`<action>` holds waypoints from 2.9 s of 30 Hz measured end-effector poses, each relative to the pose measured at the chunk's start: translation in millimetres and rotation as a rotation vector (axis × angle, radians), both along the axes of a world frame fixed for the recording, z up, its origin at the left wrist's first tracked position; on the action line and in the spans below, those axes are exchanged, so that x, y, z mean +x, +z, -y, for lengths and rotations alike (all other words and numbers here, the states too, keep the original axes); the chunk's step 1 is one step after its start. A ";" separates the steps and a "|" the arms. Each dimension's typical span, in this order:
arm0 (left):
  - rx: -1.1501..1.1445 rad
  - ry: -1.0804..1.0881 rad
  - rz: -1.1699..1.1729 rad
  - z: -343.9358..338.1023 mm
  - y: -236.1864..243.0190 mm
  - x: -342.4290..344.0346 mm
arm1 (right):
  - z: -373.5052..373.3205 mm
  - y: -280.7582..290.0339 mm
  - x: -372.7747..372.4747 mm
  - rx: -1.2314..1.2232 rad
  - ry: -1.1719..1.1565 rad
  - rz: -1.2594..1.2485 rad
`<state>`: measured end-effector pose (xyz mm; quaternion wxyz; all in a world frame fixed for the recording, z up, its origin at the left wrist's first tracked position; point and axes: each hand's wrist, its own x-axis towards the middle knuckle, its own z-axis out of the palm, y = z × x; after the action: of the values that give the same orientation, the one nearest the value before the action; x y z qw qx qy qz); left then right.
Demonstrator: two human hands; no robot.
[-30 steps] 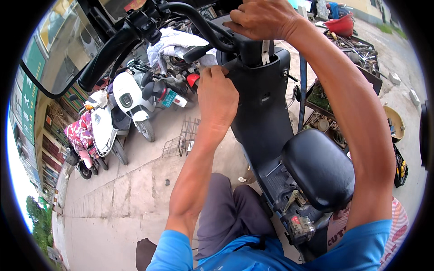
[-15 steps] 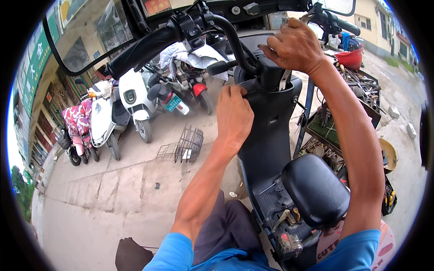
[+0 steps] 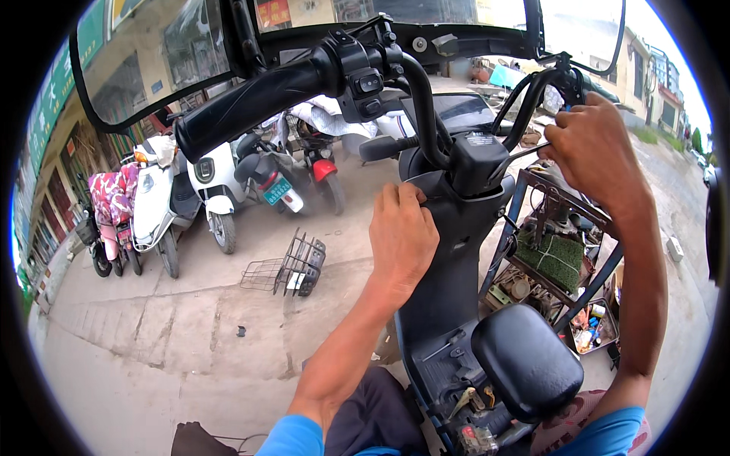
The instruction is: The person removes screws from the front fairing of a motorcycle using a socket wrench, then pries the plastic panels apart with a metal tool and their hands to detach the front assembly.
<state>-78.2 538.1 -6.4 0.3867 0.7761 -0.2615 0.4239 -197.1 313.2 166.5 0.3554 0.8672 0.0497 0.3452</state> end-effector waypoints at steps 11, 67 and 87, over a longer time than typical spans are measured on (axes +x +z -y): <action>-0.079 -0.078 0.022 3.0 -9.3 -1.9 | -42.1 -27.3 4.8 -0.112 0.190 0.054; -0.080 -0.403 0.038 -34.6 -36.5 86.8 | -85.7 -168.7 83.2 0.463 0.889 -0.031; -0.200 -0.496 0.034 -31.7 -101.1 29.0 | -81.8 -170.5 77.7 0.454 0.887 -0.054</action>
<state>-49.3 569.9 -107.4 0.5492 0.6390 -0.4067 0.3531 -119.4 395.0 -4.0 -0.0247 0.8267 0.3466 0.4426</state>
